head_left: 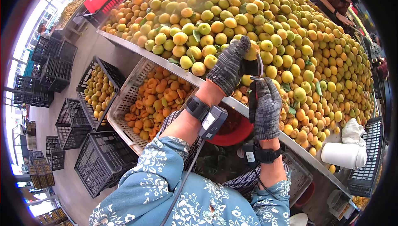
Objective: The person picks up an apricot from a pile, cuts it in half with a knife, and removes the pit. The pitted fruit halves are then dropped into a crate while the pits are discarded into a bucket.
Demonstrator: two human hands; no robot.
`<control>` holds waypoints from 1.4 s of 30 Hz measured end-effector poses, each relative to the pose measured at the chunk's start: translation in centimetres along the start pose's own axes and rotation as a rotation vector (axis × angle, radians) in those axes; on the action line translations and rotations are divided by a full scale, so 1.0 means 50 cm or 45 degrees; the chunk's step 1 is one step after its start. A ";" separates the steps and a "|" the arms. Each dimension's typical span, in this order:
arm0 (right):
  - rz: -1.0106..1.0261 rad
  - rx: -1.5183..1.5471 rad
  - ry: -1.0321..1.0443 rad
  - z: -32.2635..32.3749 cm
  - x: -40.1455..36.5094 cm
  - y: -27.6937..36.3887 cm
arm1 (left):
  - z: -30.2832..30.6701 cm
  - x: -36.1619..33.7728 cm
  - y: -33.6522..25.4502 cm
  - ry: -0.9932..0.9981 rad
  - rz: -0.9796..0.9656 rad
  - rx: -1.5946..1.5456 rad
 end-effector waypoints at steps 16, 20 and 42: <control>0.228 -0.218 -0.028 0.024 0.020 0.014 | -0.033 -0.012 0.017 0.238 -0.092 0.951; 0.045 -0.214 -0.001 0.017 0.006 0.017 | 0.000 0.009 0.015 0.036 -0.145 0.377; 0.452 -0.735 -0.068 0.042 0.027 -0.023 | -0.030 -0.017 0.010 0.175 -0.061 0.951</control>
Point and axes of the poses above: each hand's wrist, its own x-axis towards the middle knuckle, its own z-axis out of the back of the hand, y = z × x, the point moved 1 cm from there along x, towards the middle knuckle, and after that the axes turned 11 degrees about y, right-handed, at the moved point
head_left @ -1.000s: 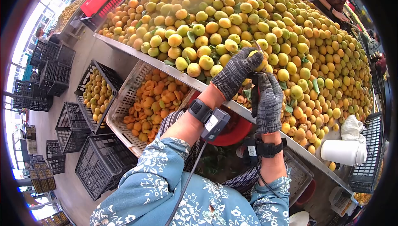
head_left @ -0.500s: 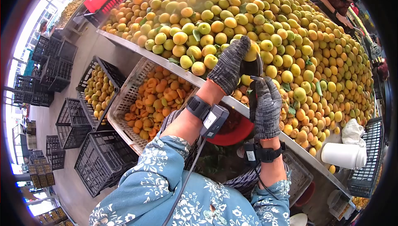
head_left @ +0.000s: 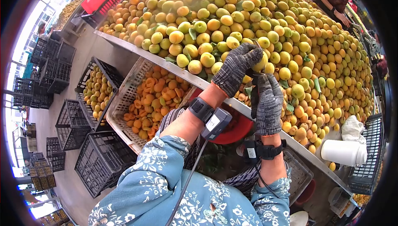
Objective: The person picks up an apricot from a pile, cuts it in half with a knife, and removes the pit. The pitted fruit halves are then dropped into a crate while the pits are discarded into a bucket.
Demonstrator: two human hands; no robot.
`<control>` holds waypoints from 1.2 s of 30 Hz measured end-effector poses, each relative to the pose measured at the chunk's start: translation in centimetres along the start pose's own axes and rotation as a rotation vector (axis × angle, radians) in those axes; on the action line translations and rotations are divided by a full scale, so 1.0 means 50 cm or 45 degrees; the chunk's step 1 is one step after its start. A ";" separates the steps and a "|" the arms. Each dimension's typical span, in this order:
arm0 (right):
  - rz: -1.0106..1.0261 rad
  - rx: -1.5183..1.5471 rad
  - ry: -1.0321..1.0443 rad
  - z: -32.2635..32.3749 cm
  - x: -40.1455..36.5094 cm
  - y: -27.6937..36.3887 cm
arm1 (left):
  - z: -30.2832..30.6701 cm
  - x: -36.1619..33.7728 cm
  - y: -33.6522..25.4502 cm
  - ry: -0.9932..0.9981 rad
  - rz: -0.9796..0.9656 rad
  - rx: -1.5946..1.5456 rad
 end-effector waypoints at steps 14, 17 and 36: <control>-0.524 0.656 0.062 -0.017 -0.020 0.057 | 0.019 0.017 0.013 -0.382 0.065 -0.690; -0.449 0.664 0.075 -0.015 -0.015 0.058 | 0.020 0.013 0.012 -0.357 0.011 -0.528; -0.233 -0.636 0.200 -0.015 0.003 0.029 | 0.001 -0.002 0.023 -0.204 0.278 -0.713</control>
Point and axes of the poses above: each hand's wrist, its own x-axis towards the middle knuckle, its own z-axis out of the back of the hand, y = z × x, the point moved 1 cm from there along x, towards the middle knuckle, and after that the axes turned 11 degrees about y, right-handed, at the moved point
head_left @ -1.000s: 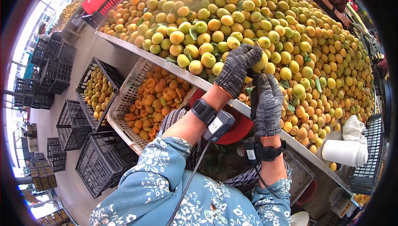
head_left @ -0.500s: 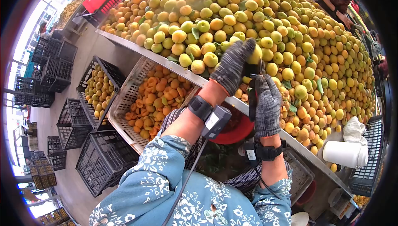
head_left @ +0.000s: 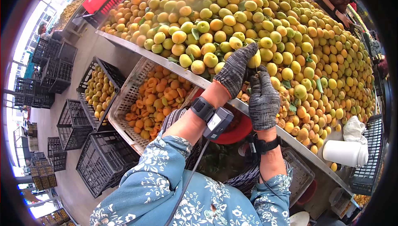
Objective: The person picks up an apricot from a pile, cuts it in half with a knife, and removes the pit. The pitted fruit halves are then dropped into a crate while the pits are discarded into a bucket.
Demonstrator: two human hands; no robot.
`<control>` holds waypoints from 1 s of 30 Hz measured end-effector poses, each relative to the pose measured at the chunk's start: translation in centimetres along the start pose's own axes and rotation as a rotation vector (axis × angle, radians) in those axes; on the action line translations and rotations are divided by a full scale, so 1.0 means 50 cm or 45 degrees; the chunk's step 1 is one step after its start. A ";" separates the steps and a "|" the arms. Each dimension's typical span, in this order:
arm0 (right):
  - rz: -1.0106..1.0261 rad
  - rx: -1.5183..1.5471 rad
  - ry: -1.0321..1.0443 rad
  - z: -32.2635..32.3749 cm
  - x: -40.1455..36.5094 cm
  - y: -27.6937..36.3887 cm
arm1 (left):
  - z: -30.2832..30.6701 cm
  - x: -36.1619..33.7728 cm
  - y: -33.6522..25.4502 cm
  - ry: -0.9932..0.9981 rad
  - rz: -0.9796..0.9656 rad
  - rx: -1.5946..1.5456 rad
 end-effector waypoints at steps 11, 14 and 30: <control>0.046 0.969 -0.026 -0.065 0.002 -0.038 | -0.004 -0.012 0.007 0.091 0.026 -0.133; 0.163 0.938 -0.103 -0.091 0.003 -0.060 | -0.008 -0.019 0.004 0.145 0.128 -0.267; 0.361 0.726 -0.042 0.002 -0.004 -0.021 | 0.015 0.008 0.024 0.143 -0.239 0.542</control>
Point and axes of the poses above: each hand's wrist, its own x-axis towards the middle knuckle, its own z-axis out of the back of the hand, y = z × x, the point moved 1 cm from there along x, towards the middle knuckle, and after that the axes turned 11 degrees about y, right-handed, at the moved point
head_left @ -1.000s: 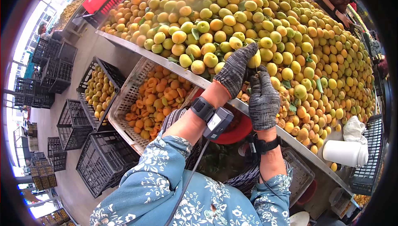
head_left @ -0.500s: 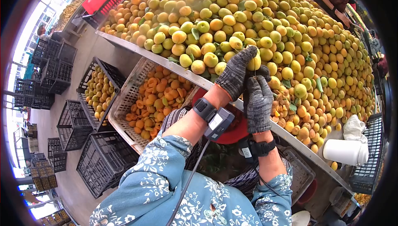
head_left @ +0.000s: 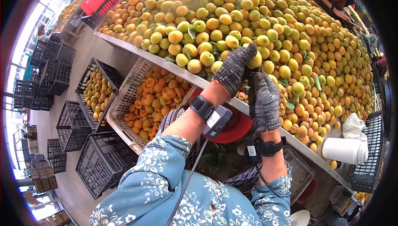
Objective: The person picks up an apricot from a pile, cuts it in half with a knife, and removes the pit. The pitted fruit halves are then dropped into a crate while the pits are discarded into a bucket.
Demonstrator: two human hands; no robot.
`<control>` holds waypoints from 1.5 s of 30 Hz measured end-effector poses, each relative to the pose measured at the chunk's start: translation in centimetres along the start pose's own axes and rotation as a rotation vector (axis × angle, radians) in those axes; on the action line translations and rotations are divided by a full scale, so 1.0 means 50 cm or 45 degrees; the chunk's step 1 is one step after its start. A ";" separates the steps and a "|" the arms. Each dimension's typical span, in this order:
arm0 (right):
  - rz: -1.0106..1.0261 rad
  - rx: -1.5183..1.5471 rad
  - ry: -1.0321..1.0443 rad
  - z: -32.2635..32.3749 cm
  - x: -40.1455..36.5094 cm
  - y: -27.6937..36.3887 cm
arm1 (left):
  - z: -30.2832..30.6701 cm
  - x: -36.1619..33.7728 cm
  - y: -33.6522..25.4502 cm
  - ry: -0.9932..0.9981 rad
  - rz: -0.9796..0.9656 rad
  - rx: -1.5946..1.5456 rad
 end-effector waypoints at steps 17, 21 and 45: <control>-0.206 -0.091 -0.047 -0.004 -0.015 -0.023 | 0.009 0.007 0.047 -0.134 -0.139 -0.107; -0.266 -0.144 -0.184 -0.023 -0.013 -0.001 | 0.007 0.022 0.006 -0.215 0.144 -0.887; -0.307 0.024 -0.043 -0.006 0.003 -0.018 | -0.007 -0.006 -0.039 -0.136 0.243 -0.646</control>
Point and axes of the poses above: each hand's wrist, its own x-axis towards the middle knuckle, its own z-axis out of the back of the hand, y = z × x, the point moved 1 cm from there along x, towards the middle knuckle, and after that the axes turned 11 degrees about y, right-handed, at the moved point
